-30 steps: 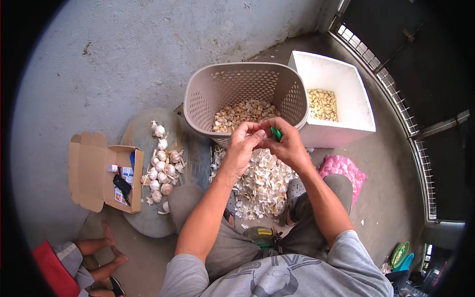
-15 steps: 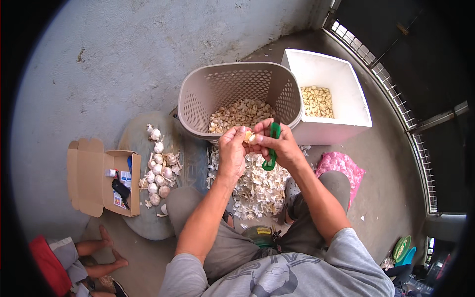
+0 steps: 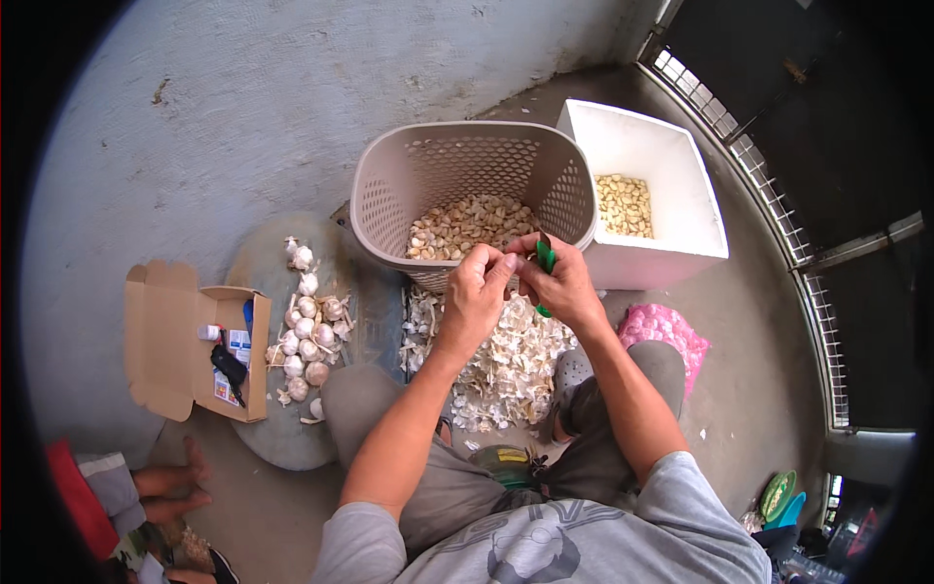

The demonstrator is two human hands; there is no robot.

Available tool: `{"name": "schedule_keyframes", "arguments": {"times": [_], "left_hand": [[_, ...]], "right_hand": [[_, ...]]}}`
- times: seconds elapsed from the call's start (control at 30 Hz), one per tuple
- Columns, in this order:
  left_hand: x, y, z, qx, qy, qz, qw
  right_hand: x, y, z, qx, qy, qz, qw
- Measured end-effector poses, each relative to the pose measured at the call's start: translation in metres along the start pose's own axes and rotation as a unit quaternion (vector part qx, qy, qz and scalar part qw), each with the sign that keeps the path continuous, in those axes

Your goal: The person is peeling garlic cloves using a small tool.

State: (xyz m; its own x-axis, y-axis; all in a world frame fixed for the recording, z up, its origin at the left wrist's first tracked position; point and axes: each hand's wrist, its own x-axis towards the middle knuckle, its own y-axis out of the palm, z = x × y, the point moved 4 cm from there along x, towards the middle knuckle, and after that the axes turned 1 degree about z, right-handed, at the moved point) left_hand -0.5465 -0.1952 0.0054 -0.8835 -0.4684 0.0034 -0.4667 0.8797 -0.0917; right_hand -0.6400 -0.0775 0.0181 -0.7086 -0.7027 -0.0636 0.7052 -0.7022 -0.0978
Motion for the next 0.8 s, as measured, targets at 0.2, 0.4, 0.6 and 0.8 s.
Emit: {"name": "schedule_keyframes", "arguments": {"times": [0.2,0.4,0.6,0.8], "left_hand": [[0.006,0.005,0.01,-0.208,-0.059,0.053,0.975],[0.006,0.006,0.014,-0.284,-0.092,0.045,0.953],[0.001,0.008,-0.001,-0.118,-0.028,0.01,0.993],[0.004,0.004,0.012,-0.285,-0.093,0.021,0.954]], "right_hand": [[-0.007,-0.008,0.005,0.162,0.022,0.035,0.986],[-0.004,-0.003,-0.004,0.206,0.005,0.048,0.977],[-0.002,-0.001,-0.003,0.003,-0.041,0.023,0.999],[-0.009,0.003,0.009,-0.083,-0.1,-0.006,0.992]]}}
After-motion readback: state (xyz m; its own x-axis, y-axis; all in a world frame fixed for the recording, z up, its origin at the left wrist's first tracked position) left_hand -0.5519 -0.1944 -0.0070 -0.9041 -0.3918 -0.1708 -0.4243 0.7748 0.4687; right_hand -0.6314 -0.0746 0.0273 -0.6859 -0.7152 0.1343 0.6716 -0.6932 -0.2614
